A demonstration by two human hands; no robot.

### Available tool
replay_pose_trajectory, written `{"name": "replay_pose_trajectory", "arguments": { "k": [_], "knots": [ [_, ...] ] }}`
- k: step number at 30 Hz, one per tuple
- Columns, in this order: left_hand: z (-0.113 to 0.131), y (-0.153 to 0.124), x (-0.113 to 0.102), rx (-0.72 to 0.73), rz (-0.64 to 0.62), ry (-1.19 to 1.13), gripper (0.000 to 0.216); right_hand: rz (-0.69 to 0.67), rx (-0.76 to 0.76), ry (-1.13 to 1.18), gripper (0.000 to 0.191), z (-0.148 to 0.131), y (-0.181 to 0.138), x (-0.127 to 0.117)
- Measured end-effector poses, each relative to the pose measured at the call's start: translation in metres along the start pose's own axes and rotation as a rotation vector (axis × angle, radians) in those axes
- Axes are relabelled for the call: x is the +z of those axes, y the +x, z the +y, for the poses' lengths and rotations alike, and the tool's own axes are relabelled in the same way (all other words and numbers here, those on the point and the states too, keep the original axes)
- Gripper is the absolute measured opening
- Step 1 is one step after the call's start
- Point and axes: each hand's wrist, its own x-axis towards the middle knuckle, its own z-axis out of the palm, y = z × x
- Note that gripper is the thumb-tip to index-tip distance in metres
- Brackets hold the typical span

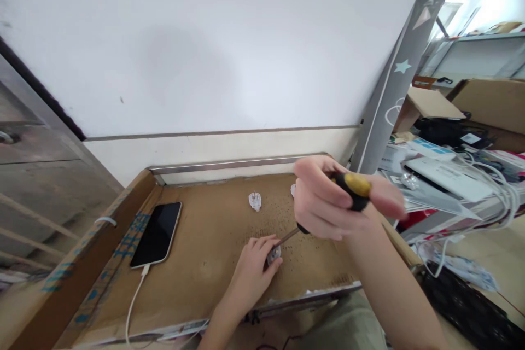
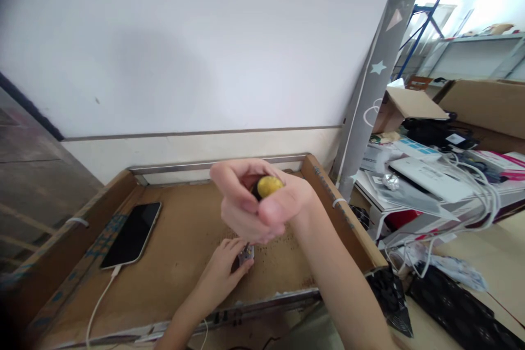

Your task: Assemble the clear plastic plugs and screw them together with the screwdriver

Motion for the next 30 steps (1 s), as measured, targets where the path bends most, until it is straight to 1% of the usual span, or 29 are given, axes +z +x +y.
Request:
{"name": "replay_pose_trajectory", "arguments": {
  "k": [1,2,4,5,6,7,8,9,10,11,13,15,16,17,18,19,20,21,22,24,25,26,27,28,29,30],
  "knots": [
    [0.000,0.000,0.000,0.001,0.001,-0.004,0.031,0.145,0.042,-0.100,0.028,0.000,0.001,0.001],
    [0.000,0.000,0.000,-0.001,0.000,-0.009,0.032,0.363,0.098,-0.281,0.028,-0.001,0.003,0.003],
    [0.000,0.000,0.000,-0.012,-0.003,-0.017,0.035,0.852,0.168,-0.817,0.026,0.000,0.011,0.013],
    [0.000,0.000,0.000,-0.016,-0.001,-0.018,0.035,1.038,0.178,-1.111,0.024,0.001,0.015,0.020],
    [0.001,0.000,0.000,-0.017,0.002,-0.018,0.035,1.162,0.157,-1.350,0.022,0.003,0.019,0.026],
    [0.001,0.000,0.000,-0.017,0.005,-0.016,0.035,1.223,0.119,-1.492,0.021,0.004,0.022,0.032],
    [0.001,0.000,0.000,-0.016,0.006,-0.012,0.035,1.228,0.086,-1.512,0.020,0.006,0.024,0.037],
    [0.001,0.000,-0.001,-0.014,0.006,-0.008,0.034,1.189,0.060,-1.411,0.019,0.007,0.024,0.040],
    [0.002,0.000,-0.001,-0.011,0.005,-0.004,0.034,1.108,0.033,-1.217,0.019,0.008,0.023,0.041],
    [0.001,0.000,-0.001,-0.007,0.006,-0.002,0.034,0.990,0.011,-0.973,0.018,0.008,0.020,0.040],
    [0.001,0.000,-0.001,0.008,0.015,0.000,0.034,0.664,0.008,-0.485,0.016,0.006,0.013,0.032],
    [0.000,0.000,0.000,0.023,0.020,0.002,0.034,0.332,0.020,-0.133,0.016,0.004,0.006,0.021],
    [-0.001,0.000,0.000,0.026,0.022,0.002,0.034,0.213,0.018,-0.020,0.017,0.003,0.004,0.015],
    [-0.001,0.000,0.000,0.024,0.021,0.001,0.033,0.149,0.013,0.045,0.019,0.003,0.003,0.011],
    [-0.001,0.000,0.000,0.016,0.018,-0.001,0.033,0.141,0.009,0.064,0.021,0.002,0.003,0.008],
    [-0.001,0.000,0.000,0.008,0.014,-0.005,0.033,0.190,0.011,0.037,0.022,0.002,0.004,0.007],
    [-0.001,0.000,0.001,-0.001,0.011,-0.010,0.033,0.288,0.033,-0.042,0.023,0.002,0.007,0.007],
    [-0.001,0.000,0.001,-0.010,0.006,-0.014,0.034,0.431,0.069,-0.175,0.024,0.002,0.010,0.008],
    [-0.001,0.000,0.001,-0.017,-0.002,-0.017,0.035,0.601,0.099,-0.357,0.024,0.003,0.014,0.010],
    [-0.001,0.000,0.000,-0.026,-0.013,-0.020,0.037,0.927,0.117,-0.825,0.024,0.007,0.023,0.017],
    [-0.001,0.000,0.000,-0.030,-0.015,-0.018,0.037,1.057,0.097,-1.074,0.023,0.009,0.027,0.020],
    [-0.001,0.000,0.000,-0.031,-0.016,-0.015,0.037,1.137,0.064,-1.285,0.023,0.012,0.030,0.023],
    [-0.001,0.000,0.000,-0.029,-0.014,-0.012,0.037,1.163,0.032,-1.417,0.023,0.015,0.033,0.026],
    [0.000,0.000,0.000,-0.023,-0.010,-0.009,0.036,1.150,0.006,-1.449,0.023,0.017,0.036,0.028],
    [0.000,0.000,0.000,-0.019,-0.004,-0.006,0.036,1.111,-0.011,-1.377,0.024,0.018,0.037,0.029],
    [0.000,0.000,0.000,-0.017,-0.002,-0.005,0.036,1.046,-0.018,-1.219,0.026,0.019,0.038,0.030]
  ]
}}
